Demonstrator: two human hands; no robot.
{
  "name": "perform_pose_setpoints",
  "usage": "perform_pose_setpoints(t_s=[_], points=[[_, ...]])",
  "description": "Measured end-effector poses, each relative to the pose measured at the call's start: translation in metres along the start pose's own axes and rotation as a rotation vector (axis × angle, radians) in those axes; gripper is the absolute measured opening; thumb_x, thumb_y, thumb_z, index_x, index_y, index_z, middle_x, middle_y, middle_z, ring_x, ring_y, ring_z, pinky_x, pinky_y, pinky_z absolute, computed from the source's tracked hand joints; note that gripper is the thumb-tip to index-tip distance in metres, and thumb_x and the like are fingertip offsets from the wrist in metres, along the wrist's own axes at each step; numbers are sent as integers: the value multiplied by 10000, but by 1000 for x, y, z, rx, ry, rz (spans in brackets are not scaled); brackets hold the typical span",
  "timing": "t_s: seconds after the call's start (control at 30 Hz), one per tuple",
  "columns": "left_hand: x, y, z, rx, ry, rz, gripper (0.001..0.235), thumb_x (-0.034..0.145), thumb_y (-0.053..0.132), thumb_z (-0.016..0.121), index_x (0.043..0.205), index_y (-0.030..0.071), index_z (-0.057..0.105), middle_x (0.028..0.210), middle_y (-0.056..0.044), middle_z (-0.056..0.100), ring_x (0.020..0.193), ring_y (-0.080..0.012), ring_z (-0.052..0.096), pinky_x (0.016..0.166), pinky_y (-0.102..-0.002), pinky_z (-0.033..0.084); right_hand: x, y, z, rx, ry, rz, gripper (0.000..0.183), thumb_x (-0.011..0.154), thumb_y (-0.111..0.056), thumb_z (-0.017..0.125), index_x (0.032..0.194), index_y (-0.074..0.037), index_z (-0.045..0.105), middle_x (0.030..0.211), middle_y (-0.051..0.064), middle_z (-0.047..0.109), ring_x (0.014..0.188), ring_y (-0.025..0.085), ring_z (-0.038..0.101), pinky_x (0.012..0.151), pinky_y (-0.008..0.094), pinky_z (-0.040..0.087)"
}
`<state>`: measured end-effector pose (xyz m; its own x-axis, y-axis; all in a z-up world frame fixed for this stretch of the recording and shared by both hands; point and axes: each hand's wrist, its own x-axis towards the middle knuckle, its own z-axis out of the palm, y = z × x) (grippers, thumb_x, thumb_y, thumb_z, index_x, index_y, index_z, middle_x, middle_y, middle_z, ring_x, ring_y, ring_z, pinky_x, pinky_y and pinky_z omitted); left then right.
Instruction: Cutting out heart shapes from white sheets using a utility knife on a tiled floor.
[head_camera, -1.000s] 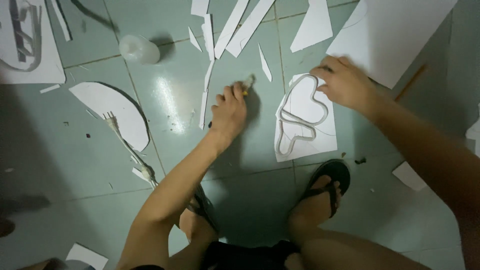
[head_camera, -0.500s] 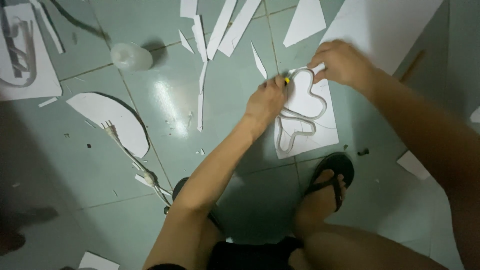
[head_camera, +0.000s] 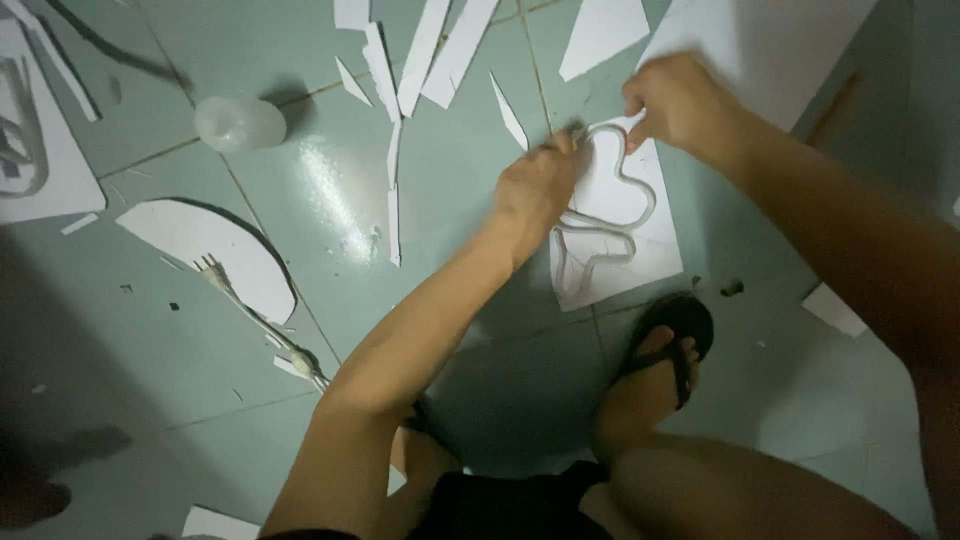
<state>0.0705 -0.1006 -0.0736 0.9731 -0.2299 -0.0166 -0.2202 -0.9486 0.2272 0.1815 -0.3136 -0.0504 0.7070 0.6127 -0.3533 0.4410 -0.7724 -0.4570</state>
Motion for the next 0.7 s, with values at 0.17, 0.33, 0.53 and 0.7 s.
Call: perform_pose_setpoints(t_s=[0.17, 0.33, 0.53, 0.7], points=[[-16, -4, -4, 133, 112, 8, 220, 1017, 248, 558, 1033, 32, 596, 642, -64, 690, 426, -157, 633, 354, -300, 497, -2, -18, -7, 27, 7, 22, 470, 525, -123, 957, 940, 24, 794, 856, 189, 729, 759, 334, 652, 837, 431, 504], [-51, -14, 34, 17, 0, -69, 161, 960, 190, 549, 1004, 37, 566, 647, -93, 692, 472, -287, 684, 392, -406, 541, 2, -8, 2, 17, 22, -16, 404, 527, -107, 936, 865, 37, 768, 824, 160, 718, 730, 336, 629, 788, 411, 497], [-74, -25, 8, -80, -221, -114, 180, 1008, 219, 479, 1074, 54, 508, 829, -173, 730, 668, -381, 742, 538, -463, 601, -6, -34, -19, 38, -43, 172, 437, 579, -73, 946, 956, 36, 754, 902, 170, 704, 798, 348, 634, 793, 419, 497], [-65, -30, -35, -93, -54, -138, 360, 959, 209, 547, 1281, 63, 481, 1089, -178, 640, 862, -397, 702, 662, -487, 599, 9, -21, -18, -35, -181, 292, 650, 549, -164, 1006, 1134, -63, 739, 1027, 128, 755, 918, 301, 693, 879, 419, 512]])
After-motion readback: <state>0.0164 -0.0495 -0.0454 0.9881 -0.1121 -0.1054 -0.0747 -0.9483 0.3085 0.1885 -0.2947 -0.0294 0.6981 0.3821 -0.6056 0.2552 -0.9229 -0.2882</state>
